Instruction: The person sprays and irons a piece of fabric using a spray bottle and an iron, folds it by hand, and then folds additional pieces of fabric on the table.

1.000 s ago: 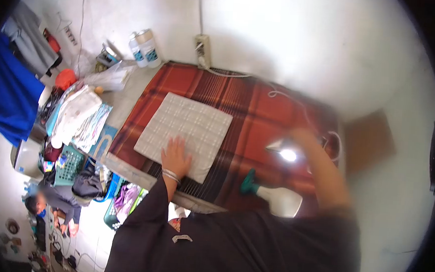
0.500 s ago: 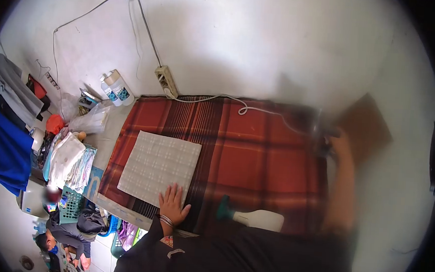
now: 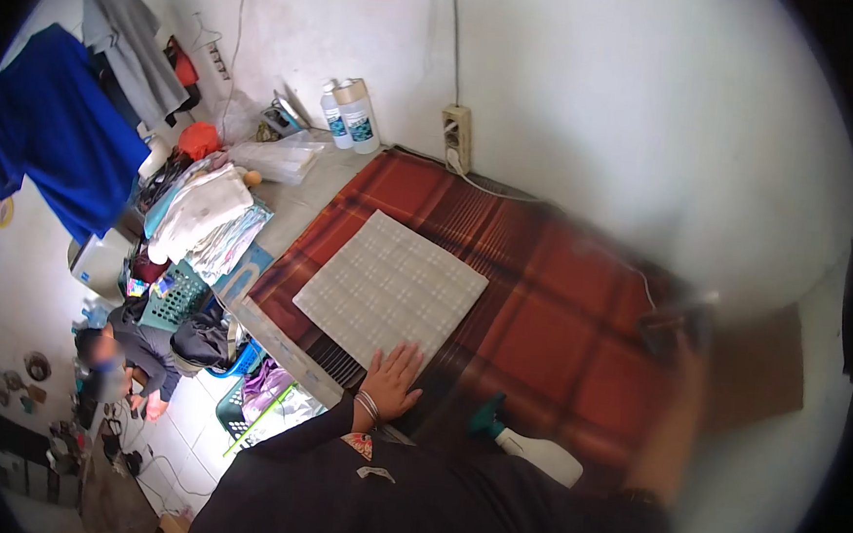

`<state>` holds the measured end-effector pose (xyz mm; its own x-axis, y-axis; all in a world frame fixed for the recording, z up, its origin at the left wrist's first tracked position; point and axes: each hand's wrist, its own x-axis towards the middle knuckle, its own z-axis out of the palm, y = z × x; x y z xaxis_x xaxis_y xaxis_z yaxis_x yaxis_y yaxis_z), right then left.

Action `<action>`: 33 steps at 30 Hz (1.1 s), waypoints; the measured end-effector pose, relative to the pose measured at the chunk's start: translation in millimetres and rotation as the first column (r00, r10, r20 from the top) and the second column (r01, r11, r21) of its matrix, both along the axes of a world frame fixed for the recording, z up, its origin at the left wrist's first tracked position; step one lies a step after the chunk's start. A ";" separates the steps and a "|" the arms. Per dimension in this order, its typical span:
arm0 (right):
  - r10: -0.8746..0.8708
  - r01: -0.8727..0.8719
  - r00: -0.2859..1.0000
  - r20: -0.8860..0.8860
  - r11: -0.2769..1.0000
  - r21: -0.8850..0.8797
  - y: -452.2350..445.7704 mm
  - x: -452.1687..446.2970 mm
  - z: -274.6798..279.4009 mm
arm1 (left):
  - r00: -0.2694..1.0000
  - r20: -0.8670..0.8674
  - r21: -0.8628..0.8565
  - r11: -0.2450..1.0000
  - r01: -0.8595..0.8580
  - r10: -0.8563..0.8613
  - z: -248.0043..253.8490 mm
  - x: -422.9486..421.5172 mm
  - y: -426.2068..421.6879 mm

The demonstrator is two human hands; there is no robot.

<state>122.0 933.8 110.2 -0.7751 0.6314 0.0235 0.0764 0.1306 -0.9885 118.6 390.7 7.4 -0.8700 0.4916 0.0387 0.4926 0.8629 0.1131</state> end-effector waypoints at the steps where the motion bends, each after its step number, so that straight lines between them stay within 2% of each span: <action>1: -0.019 0.006 0.997 0.080 0.986 0.166 -28.0 10.5 12.2 | 1.000 -0.002 0.044 0.999 -0.001 0.002 -3.3 1.0 -1.6; 2: -0.059 0.005 0.986 0.155 0.945 0.326 -56.1 20.9 24.1 | 1.000 -0.004 0.091 0.996 -0.002 0.002 -6.5 1.8 -1.7; 4: -0.020 -0.122 0.948 0.317 0.899 0.421 -9.3 44.5 -87.7 | 0.999 -0.001 0.179 0.983 -0.038 0.039 -13.4 8.3 -8.1; 5: 0.004 -0.206 0.906 0.423 0.877 0.433 -80.7 55.0 -35.3 | 0.998 0.018 0.243 0.968 -0.063 0.061 -16.6 14.7 -10.2; 6: 0.207 -0.326 0.907 0.366 0.896 0.302 -129.1 68.7 -22.7 | 0.997 0.023 0.254 0.964 -0.079 0.076 -15.9 19.7 -10.6; 7: 0.259 -0.432 0.775 0.577 0.883 0.183 -172.9 74.9 -18.3 | 0.997 0.027 0.270 0.960 -0.072 0.068 -11.7 23.5 -13.0; 8: 0.432 -0.676 0.669 0.605 0.692 0.253 -195.7 82.2 -21.9 | 0.997 0.030 0.285 0.956 -0.073 0.067 -8.2 28.1 -17.3; 9: 0.307 -0.749 0.641 0.704 0.452 0.485 -226.6 92.3 -20.0 | 0.994 0.034 0.288 0.952 -0.105 0.099 -6.3 31.3 -20.8; 10: 0.264 -0.872 0.489 0.832 0.188 0.452 -252.3 92.7 -9.3 | 0.995 0.035 0.314 0.944 -0.102 0.096 -5.5 32.5 -21.8; 11: 0.278 -0.878 0.480 0.832 0.156 0.454 -257.1 94.7 -15.3 | 0.995 0.031 0.341 0.935 -0.098 0.093 -7.5 33.8 -22.8; 12: 0.251 -0.829 0.559 0.790 0.140 0.542 -259.0 98.8 -27.7 | 0.991 0.022 0.439 0.889 -0.128 0.132 -16.9 31.7 -25.6; 13: 0.225 -0.769 0.637 0.737 0.127 0.626 -258.0 102.6 -38.4 | 0.987 0.015 0.444 0.883 -0.149 0.159 -25.3 29.3 -28.5; 14: 0.201 -0.737 0.674 0.711 0.117 0.665 -248.1 103.2 -45.1 | 0.959 0.017 0.564 0.789 -0.243 0.283 -33.0 26.1 -31.7; 15: 0.168 -0.681 0.731 0.661 0.242 0.691 -237.0 105.8 -41.1 | 0.918 0.033 0.671 0.672 -0.314 0.395 -35.2 23.7 -35.2; 16: 0.123 -0.608 0.782 0.611 0.365 0.705 -224.0 110.3 -30.0 | 0.862 0.161 0.718 0.542 -0.436 0.480 -29.2 20.7 -39.3; 17: 0.111 -0.524 0.824 0.556 0.522 0.673 -208.4 115.5 -13.4 | 0.861 0.157 0.725 0.536 -0.433 0.483 -15.4 15.5 -45.1; 18: 0.085 -0.426 0.860 0.503 0.663 0.615 -191.3 121.0 1.5 | 0.747 0.433 0.755 0.248 -0.606 0.505 2.1 9.4 -51.1; 19: 0.039 -0.275 0.931 0.363 0.730 0.626 -174.1 129.0 7.8 | 0.594 0.683 0.673 -0.050 -0.738 0.426 11.9 6.1 -56.3; 21: -0.056 -0.056 0.985 0.165 0.796 0.603 -112.1 145.3 -9.3 | 0.540 0.727 0.664 -0.230 -0.712 0.424 -80.9 -47.2 -88.0; 22: -0.092 0.007 0.989 0.113 0.806 0.592 -77.9 152.1 -28.3 | 0.542 0.730 0.663 -0.241 -0.709 0.417 -85.5 -54.9 -97.6; 23: -0.089 0.006 0.990 0.108 0.798 0.602 -67.0 157.1 -35.6 | 0.494 0.770 0.562 -0.063 -0.825 0.403 -84.0 -65.6 -108.2; 25: -0.264 0.198 0.961 0.079 0.860 0.470 -52.5 162.3 -44.8 | 0.443 0.806 0.435 0.113 -0.893 0.394 -57.5 -78.9 -114.5; 26: -0.251 0.222 0.968 0.005 0.863 0.454 -50.7 164.3 -46.1 | 0.347 0.865 0.378 -0.014 -0.926 0.363 -16.4 -71.8 -107.4; 27: -0.256 0.224 0.967 0.007 0.859 0.460 -41.7 162.0 -53.1 | 0.249 0.915 0.303 -0.132 -0.944 0.318 6.1 -69.0 -103.8; 28: -0.226 0.183 0.973 0.045 0.874 0.451 -29.5 157.6 -61.8 | 0.247 0.917 0.296 -0.120 -0.947 0.313 0.1 -75.0 -108.2; 29: -0.226 0.167 0.970 0.086 0.883 0.439 -24.0 173.4 -68.6 | 0.305 0.867 0.392 -0.161 -0.906 0.395 -11.5 -86.1 -111.3; 30: -0.269 0.189 0.949 0.161 0.900 0.394 -48.9 175.1 -50.4 | 0.350 0.805 0.493 -0.211 -0.844 0.479 -9.9 -91.6 -116.3; 32: -0.306 0.211 0.938 0.165 0.877 0.431 -50.9 187.4 -61.4 | 0.389 0.635 0.545 -0.030 -0.838 0.668 -2.4 -98.6 -131.4; 33: -0.322 0.215 0.932 0.165 0.860 0.463 -53.3 192.9 -66.3 | 0.395 0.639 0.541 -0.021 -0.841 0.660 -9.8 -106.5 -140.4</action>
<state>314.9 880.5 44.0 -0.5939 0.7830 0.1848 0.3870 0.4794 -0.7877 12.1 250.3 -2.4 -0.7426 -0.6134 -0.2689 -0.4891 0.2224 0.8434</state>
